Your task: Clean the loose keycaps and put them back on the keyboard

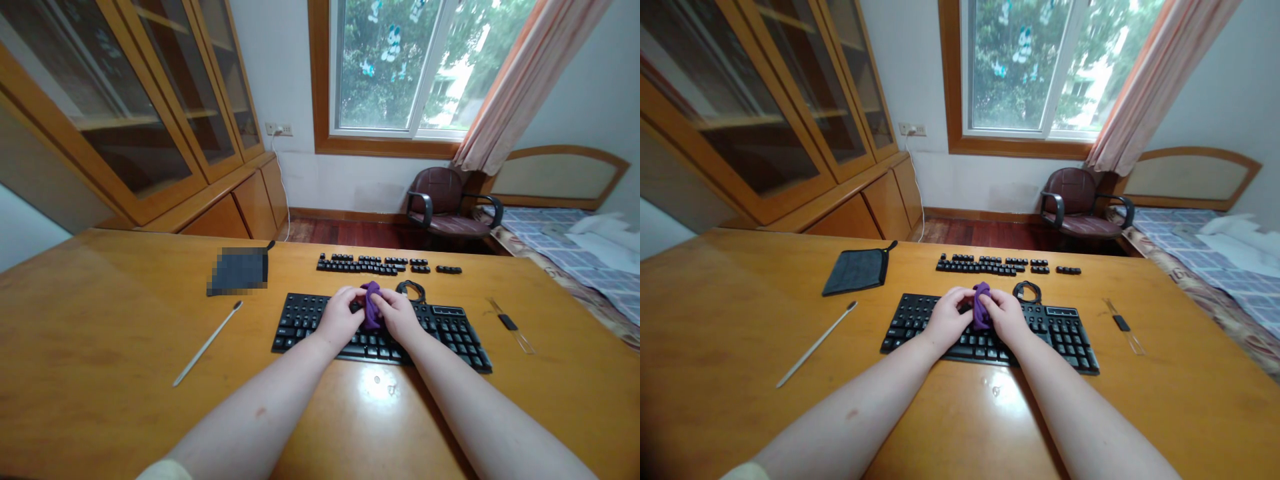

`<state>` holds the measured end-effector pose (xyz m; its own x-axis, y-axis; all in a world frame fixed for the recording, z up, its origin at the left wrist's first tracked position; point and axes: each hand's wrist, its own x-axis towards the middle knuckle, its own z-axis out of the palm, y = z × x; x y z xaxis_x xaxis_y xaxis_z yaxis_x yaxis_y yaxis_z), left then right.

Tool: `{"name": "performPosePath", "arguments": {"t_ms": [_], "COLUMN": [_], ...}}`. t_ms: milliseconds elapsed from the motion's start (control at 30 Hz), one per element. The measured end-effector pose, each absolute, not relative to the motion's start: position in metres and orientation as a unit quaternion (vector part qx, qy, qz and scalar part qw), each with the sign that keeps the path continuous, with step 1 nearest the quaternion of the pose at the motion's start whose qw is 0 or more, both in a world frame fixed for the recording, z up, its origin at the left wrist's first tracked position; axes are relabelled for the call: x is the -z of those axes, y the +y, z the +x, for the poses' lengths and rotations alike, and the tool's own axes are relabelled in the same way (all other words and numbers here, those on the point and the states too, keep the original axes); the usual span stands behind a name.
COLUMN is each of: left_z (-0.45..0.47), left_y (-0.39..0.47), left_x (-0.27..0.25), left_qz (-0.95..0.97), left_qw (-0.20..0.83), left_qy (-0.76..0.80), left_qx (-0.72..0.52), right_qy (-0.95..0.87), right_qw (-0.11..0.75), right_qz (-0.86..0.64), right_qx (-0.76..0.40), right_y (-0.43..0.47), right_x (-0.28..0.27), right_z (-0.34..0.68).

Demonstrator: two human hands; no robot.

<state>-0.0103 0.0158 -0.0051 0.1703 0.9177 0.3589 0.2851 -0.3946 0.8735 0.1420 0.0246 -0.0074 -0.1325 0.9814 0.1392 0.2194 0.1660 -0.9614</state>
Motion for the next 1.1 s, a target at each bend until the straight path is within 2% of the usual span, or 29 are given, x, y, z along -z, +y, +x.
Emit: {"name": "performPosePath", "arguments": {"t_ms": [233, 633, 1100], "left_z": [-0.010, -0.011, -0.010], "left_y": [0.015, 0.017, 0.013], "left_x": [0.006, 0.010, 0.001], "left_qz": [0.686, 0.657, 0.696], "left_qw": [0.335, 0.338, 0.324], "left_qy": [0.442, 0.454, 0.447], "left_qx": [-0.470, -0.498, -0.460], "right_qy": [-0.587, -0.563, -0.554], "right_qw": [0.448, 0.465, 0.490], "right_qz": [-0.492, -0.394, -0.481], "right_qx": [-0.461, -0.559, -0.471], "right_y": [0.028, 0.026, 0.029], "right_x": [0.005, 0.001, 0.006], "right_z": [0.144, 0.139, 0.146]}}
